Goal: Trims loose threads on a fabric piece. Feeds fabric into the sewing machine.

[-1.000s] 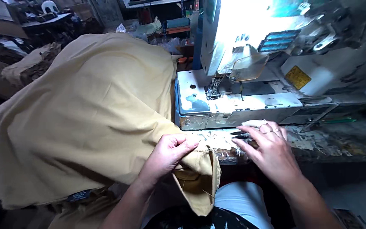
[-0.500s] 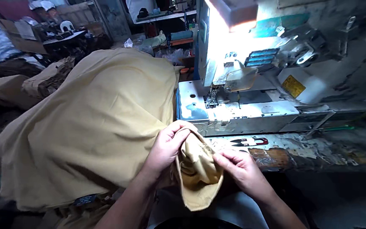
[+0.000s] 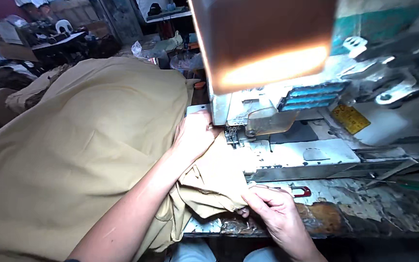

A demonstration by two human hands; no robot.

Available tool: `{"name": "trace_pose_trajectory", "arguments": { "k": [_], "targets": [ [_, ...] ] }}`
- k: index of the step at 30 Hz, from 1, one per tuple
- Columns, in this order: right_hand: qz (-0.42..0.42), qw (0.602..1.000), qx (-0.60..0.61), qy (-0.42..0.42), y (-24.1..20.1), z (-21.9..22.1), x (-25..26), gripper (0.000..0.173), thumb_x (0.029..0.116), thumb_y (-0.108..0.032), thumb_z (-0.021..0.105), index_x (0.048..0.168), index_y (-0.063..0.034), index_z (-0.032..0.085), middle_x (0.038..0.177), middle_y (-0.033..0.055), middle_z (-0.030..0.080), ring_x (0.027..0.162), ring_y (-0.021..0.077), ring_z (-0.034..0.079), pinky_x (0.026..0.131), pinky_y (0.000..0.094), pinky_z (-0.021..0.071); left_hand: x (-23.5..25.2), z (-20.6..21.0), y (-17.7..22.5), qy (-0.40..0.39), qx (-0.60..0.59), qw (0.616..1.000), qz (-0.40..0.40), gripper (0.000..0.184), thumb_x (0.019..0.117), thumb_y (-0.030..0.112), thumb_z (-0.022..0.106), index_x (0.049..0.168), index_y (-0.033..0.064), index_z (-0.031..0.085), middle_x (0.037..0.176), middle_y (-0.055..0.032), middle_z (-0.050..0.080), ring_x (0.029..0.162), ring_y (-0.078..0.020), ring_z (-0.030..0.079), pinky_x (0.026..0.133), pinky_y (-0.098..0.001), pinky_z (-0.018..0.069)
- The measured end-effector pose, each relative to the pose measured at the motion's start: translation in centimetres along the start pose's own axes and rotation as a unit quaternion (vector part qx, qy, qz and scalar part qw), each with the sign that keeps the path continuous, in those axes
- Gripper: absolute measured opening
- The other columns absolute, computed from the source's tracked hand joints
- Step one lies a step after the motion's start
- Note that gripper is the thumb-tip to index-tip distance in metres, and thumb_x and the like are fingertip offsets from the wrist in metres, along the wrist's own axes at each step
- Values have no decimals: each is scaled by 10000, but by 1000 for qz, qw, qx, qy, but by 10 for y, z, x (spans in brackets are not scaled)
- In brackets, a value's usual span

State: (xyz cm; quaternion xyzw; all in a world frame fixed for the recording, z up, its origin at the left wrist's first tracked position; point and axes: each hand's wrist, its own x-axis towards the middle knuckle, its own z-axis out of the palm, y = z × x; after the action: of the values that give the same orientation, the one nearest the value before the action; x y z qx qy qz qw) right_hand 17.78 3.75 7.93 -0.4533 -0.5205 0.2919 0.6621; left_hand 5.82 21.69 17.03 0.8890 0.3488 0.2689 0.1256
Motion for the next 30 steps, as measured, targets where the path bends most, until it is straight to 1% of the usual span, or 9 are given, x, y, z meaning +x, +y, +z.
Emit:
{"name": "trace_pose_trajectory", "arguments": {
  "k": [4, 17, 18, 20, 22, 24, 25, 26, 30],
  "targets": [
    [-14, 1000, -8, 21, 2, 0, 5, 262, 943, -93, 590, 704, -52, 689, 665, -60, 656, 630, -30, 651, 610, 142, 573, 11, 3, 10, 8, 18, 999, -25, 256, 898, 216, 731, 990, -22, 708, 935, -209, 718, 941, -378, 707, 793, -601, 519],
    [-8, 996, -77, 46, 3, 6, 10, 262, 937, -91, 577, 704, -61, 694, 652, -64, 655, 594, -36, 642, 586, 126, 563, 19, 5, 10, -4, -10, 999, -43, 264, 931, 225, 710, 1013, -26, 706, 992, -221, 721, 1017, -392, 699, 860, -607, 521],
    [-6, 995, -84, 48, 3, 6, 10, 261, 938, -99, 582, 707, -65, 697, 652, -67, 655, 590, -37, 640, 579, 124, 560, 21, 11, 4, 5, -11, 999, -33, 261, 924, 235, 721, 1008, -12, 712, 983, -208, 725, 1006, -381, 704, 851, -603, 527],
    [1, 994, -95, 51, 3, 7, 10, 244, 933, -111, 596, 720, -72, 709, 660, -68, 658, 584, -40, 634, 562, 119, 551, 32, 51, -33, 102, 14, 994, 44, 252, 843, 344, 734, 902, 99, 721, 839, -83, 720, 828, -263, 718, 679, -516, 559],
    [13, 992, -110, 57, 3, 9, 9, 201, 913, -124, 631, 738, -73, 716, 660, -68, 658, 567, -46, 622, 539, 114, 538, 40, 70, -50, 133, 14, 989, 60, 251, 816, 386, 736, 854, 138, 714, 789, -39, 702, 764, -220, 704, 615, -492, 545],
    [28, 989, -134, 60, 2, 10, 8, 143, 868, -150, 660, 750, -86, 713, 655, -78, 633, 542, -63, 573, 515, 104, 496, 35, 49, -30, 75, 15, 997, 13, 258, 843, 341, 734, 895, 88, 722, 858, -102, 726, 854, -284, 723, 696, -542, 559],
    [36, 987, -147, 58, 1, 11, 7, 132, 852, -165, 664, 754, -92, 712, 653, -81, 620, 531, -69, 548, 504, 101, 474, 29, 27, -11, 16, -2, 999, -29, 277, 894, 283, 739, 986, 22, 724, 980, -179, 734, 992, -357, 712, 828, -600, 541],
    [46, 985, -161, 53, 1, 11, 6, 131, 847, -176, 662, 753, -97, 707, 649, -81, 613, 520, -67, 539, 494, 103, 468, 25, 14, -1, -14, -9, 999, -52, 288, 904, 249, 743, 1033, -7, 718, 1044, -215, 726, 1058, -390, 693, 893, -621, 521],
    [54, 979, -193, 38, 1, 11, 3, 202, 872, -185, 625, 700, -93, 680, 618, -72, 586, 513, -64, 528, 487, 114, 450, 7, -11, 14, -83, -8, 995, -54, 248, 961, 208, 689, 1058, -20, 705, 1047, -215, 704, 1035, -376, 685, 888, -588, 527]
  ]
}}
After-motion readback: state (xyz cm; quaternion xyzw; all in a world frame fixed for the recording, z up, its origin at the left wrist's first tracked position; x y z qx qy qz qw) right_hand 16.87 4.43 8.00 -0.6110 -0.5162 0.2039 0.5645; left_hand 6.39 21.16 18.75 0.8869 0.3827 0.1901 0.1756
